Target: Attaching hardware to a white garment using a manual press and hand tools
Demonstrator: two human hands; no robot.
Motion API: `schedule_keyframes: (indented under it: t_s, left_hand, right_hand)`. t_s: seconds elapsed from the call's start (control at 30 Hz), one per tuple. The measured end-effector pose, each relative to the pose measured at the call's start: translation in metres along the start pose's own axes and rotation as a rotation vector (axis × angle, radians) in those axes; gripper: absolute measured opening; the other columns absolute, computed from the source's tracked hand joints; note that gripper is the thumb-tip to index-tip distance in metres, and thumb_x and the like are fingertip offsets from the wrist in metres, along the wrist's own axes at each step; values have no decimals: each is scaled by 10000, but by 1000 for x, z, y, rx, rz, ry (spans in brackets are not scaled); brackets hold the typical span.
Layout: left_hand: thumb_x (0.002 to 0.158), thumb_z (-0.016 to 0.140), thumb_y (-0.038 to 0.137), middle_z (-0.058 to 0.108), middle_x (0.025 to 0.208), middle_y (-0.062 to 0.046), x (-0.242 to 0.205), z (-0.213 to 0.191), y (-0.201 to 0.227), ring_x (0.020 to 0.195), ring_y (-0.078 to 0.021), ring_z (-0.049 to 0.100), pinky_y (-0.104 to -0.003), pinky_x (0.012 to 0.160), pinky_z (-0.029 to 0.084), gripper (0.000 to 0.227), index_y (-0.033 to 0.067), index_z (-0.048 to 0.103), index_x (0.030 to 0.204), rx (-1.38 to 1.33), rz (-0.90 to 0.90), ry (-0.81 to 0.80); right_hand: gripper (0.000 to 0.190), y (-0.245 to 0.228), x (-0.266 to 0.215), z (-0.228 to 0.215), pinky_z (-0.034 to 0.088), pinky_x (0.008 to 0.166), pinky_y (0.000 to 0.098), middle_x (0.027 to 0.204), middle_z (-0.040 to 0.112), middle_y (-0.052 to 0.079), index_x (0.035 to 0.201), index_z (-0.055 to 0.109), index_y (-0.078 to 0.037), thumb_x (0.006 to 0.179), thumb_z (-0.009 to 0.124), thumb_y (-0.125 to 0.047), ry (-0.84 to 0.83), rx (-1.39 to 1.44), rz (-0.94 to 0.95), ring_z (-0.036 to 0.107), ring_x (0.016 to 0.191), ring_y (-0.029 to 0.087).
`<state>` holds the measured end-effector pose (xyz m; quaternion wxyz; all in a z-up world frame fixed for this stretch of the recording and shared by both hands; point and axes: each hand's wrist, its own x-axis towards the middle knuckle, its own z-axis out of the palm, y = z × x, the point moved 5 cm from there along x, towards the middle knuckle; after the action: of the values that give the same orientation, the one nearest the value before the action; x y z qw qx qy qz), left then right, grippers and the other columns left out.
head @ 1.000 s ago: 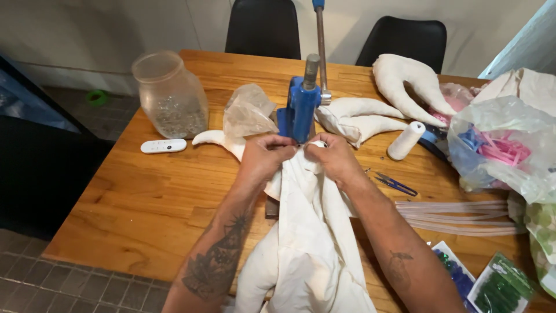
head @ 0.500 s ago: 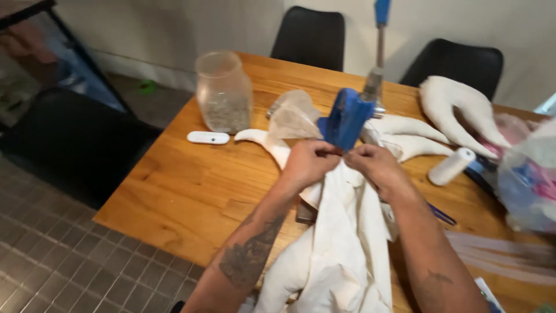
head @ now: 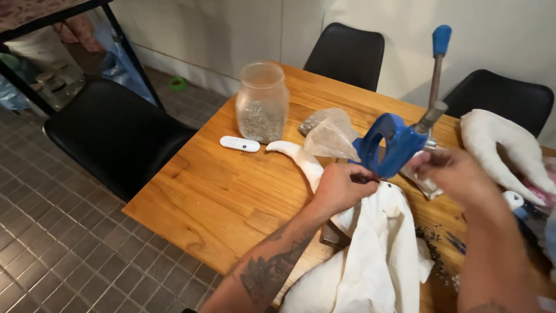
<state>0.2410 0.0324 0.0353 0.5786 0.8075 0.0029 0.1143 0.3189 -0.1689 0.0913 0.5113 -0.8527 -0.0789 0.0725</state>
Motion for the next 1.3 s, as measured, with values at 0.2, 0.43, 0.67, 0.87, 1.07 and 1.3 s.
schedule_keyframes:
  t_s: [0.2, 0.43, 0.67, 0.87, 1.07, 1.3]
  left_hand:
    - [728, 790, 304, 797, 901, 12, -5, 0, 1, 797, -76, 705, -231, 739, 545, 263, 156, 821, 943, -63, -63, -16]
    - [745, 790, 322, 793, 881, 22, -4, -2, -3, 795, -60, 707, -221, 738, 541, 248, 160, 810, 931, -84, -72, -15]
    - [802, 780, 381, 794, 937, 0, -5, -1, -21, 960, -189, 760, -328, 870, 586, 255, 258, 789, 1026, -78, -17, 51]
    - [914, 687, 134, 755, 1040, -195, -10, -65, -24, 1070, -389, 705, -467, 966, 545, 229, 60, 756, 1120, 108, 144, 271]
    - [751, 855, 432, 633, 1298, -216, 46, -70, -40, 1257, -421, 608, -535, 1072, 488, 781, 43, 569, 1365, 598, -72, 163]
    - [862, 810, 396, 659, 1236, -229, 72, -65, -44, 1213, -429, 646, -548, 1041, 512, 674, 39, 499, 1341, 529, -133, 108]
  right_hand:
    - [89, 5, -37, 44, 434, 701, 296, 739, 728, 42, 847, 812, -90, 860, 769, -166, -12, -362, 168, 598, 705, 152]
    - [154, -20, -57, 51, 520, 812, 287, 938, 817, 71, 1035, 843, -59, 891, 802, -96, 17, -150, 118, 694, 828, 162]
    - [105, 17, -38, 51, 543, 641, 321, 692, 753, 126, 829, 817, -68, 753, 876, -112, 158, -170, -118, 700, 675, 217]
    - [115, 20, -33, 51, 555, 692, 351, 744, 765, 79, 831, 821, -154, 760, 863, -235, 171, -317, -159, 729, 768, 232]
    - [113, 10, -37, 52, 551, 659, 325, 732, 768, 55, 837, 821, -164, 752, 858, -228, 127, -237, -93, 732, 731, 203]
    - [136, 11, -36, 52, 550, 632, 331, 737, 766, 78, 829, 810, -132, 735, 867, -214, 117, -197, -101, 727, 714, 211]
